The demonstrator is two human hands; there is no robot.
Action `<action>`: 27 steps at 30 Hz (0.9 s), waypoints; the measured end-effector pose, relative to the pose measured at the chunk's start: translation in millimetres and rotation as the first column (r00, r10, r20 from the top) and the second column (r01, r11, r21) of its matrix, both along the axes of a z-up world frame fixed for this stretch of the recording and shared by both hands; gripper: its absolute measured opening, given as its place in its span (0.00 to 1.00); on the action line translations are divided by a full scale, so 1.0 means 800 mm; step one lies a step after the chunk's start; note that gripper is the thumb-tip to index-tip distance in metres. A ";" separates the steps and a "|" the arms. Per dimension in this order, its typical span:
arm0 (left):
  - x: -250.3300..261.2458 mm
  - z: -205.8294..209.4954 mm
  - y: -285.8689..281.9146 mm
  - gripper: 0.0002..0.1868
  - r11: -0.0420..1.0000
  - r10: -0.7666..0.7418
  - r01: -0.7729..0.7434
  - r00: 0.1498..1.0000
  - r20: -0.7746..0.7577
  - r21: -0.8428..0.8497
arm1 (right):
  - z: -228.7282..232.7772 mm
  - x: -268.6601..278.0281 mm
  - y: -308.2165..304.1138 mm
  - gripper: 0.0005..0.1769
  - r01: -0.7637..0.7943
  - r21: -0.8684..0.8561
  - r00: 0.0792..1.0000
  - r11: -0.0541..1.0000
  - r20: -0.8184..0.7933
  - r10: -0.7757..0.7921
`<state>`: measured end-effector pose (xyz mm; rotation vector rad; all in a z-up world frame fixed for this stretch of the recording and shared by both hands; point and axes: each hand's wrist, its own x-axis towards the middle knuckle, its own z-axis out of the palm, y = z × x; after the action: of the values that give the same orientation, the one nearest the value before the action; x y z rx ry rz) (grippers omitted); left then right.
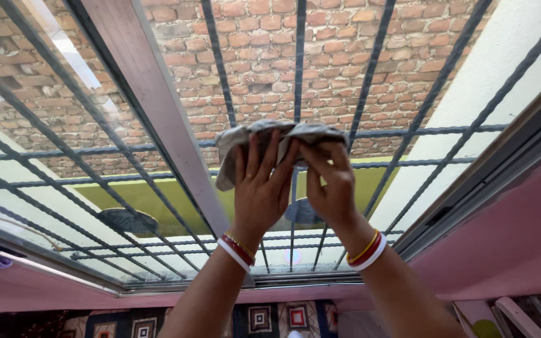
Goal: The person wipes a glass window pane using a cloth. They clean the surface in circular and back-and-forth motions, covering the entire visible area of the window.
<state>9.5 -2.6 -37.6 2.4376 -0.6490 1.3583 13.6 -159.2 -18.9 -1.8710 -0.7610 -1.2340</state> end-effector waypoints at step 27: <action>0.042 0.037 -0.133 0.27 0.981 -0.139 0.149 0.987 -0.084 0.125 | -0.005 0.015 -0.146 0.25 0.338 -0.014 0.937 0.941 0.095 -0.335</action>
<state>43.0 -109.4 -7.7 2.4732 -0.9037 1.1970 26.0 -276.1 -23.3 -2.0397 -0.5189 -1.5363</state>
